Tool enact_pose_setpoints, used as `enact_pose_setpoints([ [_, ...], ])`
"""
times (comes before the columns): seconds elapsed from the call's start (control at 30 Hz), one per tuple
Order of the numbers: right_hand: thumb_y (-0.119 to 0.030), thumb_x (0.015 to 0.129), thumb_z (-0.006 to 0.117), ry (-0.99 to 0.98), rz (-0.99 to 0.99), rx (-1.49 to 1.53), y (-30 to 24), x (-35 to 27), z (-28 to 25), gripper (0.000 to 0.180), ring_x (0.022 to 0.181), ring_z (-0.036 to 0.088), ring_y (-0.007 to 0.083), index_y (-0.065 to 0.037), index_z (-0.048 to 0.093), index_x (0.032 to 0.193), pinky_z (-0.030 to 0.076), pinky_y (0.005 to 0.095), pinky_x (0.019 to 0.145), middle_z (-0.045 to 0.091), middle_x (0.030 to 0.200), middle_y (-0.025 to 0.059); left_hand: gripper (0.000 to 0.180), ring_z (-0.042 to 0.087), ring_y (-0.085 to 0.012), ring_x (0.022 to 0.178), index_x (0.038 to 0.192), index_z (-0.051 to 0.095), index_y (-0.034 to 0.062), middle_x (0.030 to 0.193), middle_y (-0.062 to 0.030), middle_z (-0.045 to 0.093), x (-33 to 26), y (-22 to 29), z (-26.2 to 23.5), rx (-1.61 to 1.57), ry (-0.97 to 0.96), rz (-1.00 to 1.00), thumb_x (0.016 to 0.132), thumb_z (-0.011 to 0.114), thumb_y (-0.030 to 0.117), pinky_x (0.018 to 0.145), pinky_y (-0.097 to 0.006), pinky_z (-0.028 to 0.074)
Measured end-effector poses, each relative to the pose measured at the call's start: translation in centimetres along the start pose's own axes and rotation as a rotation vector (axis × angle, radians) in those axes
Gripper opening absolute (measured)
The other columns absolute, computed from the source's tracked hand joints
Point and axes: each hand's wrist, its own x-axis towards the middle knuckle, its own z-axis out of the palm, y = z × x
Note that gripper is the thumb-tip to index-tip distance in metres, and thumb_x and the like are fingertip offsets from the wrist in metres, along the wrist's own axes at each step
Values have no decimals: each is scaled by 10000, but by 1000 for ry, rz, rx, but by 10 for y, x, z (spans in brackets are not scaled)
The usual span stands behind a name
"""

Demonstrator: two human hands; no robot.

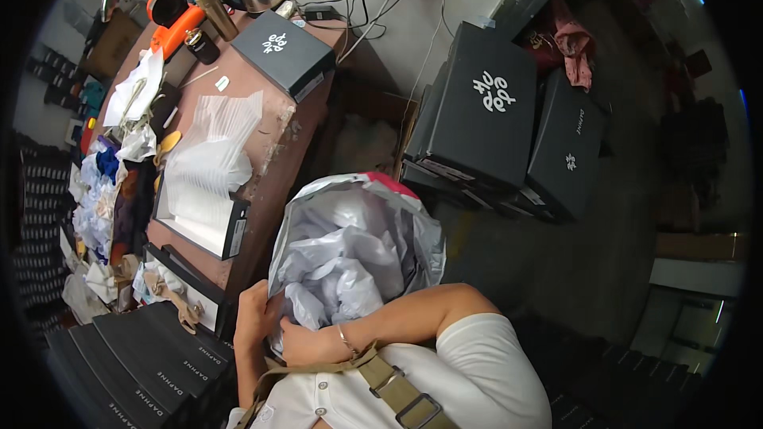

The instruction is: Pack high-heeled sandals into a shoebox using protective paper and adding necessary tags.

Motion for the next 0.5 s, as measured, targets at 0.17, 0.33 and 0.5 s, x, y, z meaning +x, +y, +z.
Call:
enact_pose_setpoints([
  [0.17, -254, 766, 579, 0, -77, 67, -7, 40, 92, 181, 699, 641, 251, -146, 725, 756, 401, 495, 708, 689, 746, 42, 139, 575, -385, 662, 745, 582, -1, 705, -183, 563, -50, -66, 38, 352, -31, -131, 802, 613, 122, 569, -466, 439],
  [0.33, -279, 754, 573, 55, -89, 84, -16, 35, 192, 201, 717, 618, 261, -141, 714, 717, 401, 462, 738, 672, 750, 73, 246, 585, -443, 695, 688, 575, -11, 717, -241, 585, -104, -156, 109, 309, 60, -296, 833, 617, 184, 600, -504, 448],
  [0.5, -243, 754, 578, -125, 27, 93, 5, 38, 187, 188, 731, 630, 234, -129, 724, 720, 425, 398, 738, 679, 732, 72, 329, 599, -439, 682, 674, 615, -16, 705, -243, 607, -101, -188, 114, 392, 56, -400, 843, 628, 267, 616, -505, 462],
])
